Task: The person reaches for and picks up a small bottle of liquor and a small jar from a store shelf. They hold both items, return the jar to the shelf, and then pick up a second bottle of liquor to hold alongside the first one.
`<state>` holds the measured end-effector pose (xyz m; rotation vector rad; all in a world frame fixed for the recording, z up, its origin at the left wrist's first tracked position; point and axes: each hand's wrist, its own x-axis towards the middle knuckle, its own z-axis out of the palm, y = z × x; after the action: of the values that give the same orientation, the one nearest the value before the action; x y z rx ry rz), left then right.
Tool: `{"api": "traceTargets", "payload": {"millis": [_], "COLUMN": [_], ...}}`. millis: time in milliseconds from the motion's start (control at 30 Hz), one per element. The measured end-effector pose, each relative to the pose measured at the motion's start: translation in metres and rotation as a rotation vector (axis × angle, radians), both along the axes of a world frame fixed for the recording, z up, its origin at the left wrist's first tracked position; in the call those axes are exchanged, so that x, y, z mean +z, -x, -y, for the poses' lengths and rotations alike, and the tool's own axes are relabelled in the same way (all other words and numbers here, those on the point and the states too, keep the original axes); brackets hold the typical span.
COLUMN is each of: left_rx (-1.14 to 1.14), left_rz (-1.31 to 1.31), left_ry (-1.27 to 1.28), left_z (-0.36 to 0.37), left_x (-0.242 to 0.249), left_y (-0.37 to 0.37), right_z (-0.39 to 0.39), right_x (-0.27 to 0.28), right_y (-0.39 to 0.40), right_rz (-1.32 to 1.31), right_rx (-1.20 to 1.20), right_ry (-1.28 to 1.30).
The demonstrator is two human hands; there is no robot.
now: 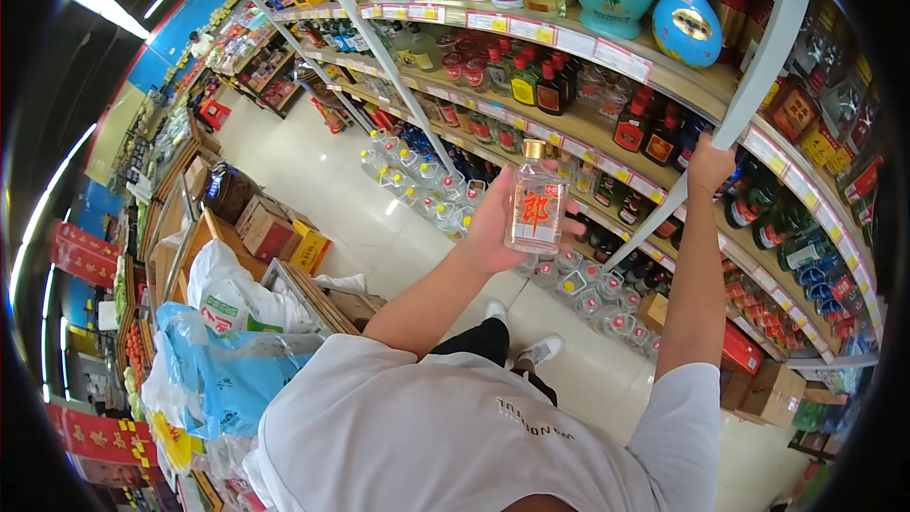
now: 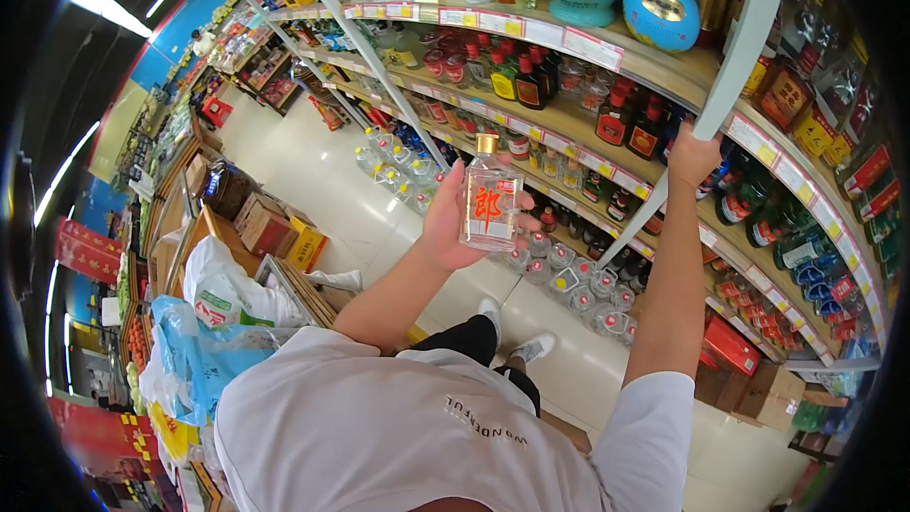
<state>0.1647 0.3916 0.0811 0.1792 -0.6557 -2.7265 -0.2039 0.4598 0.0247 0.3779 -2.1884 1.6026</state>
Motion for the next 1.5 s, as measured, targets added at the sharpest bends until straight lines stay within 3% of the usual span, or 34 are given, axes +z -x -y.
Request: {"api": "traceTargets", "payload": {"millis": [133,233,533,633,833,1033,1500], "left_rx": [0.041,-0.060,-0.080,-0.063,-0.080,-0.100,-0.126], "left_rz": [0.070,-0.086,-0.076,-0.059,-0.079,-0.097,-0.118], "left_ry": [-0.028,-0.011,-0.027,-0.011,-0.037,-0.070,-0.026], "left_z": [-0.006,0.009,0.005,0.004,0.006,0.011,0.019], "left_x": [0.014,-0.004,-0.003,-0.006,-0.008,-0.007,0.005], "left_y": [-0.003,-0.007,-0.001,0.003,0.011,0.008,-0.010], "right_z": [0.002,0.004,0.004,0.002,0.003,0.004,0.002], "right_x": [-0.014,-0.015,-0.013,-0.011,-0.012,-0.015,-0.013], "right_y": [0.011,0.013,0.009,0.009,0.010,0.013,0.011], "right_rz": [-0.066,-0.099,-0.162,0.030,-0.122,0.006,-0.009], "right_rx": [-0.009,-0.007,-0.053,0.039,-0.050,0.005,-0.014], "right_ry": [0.033,0.051,0.036,0.071,0.008,0.053,0.024]}}
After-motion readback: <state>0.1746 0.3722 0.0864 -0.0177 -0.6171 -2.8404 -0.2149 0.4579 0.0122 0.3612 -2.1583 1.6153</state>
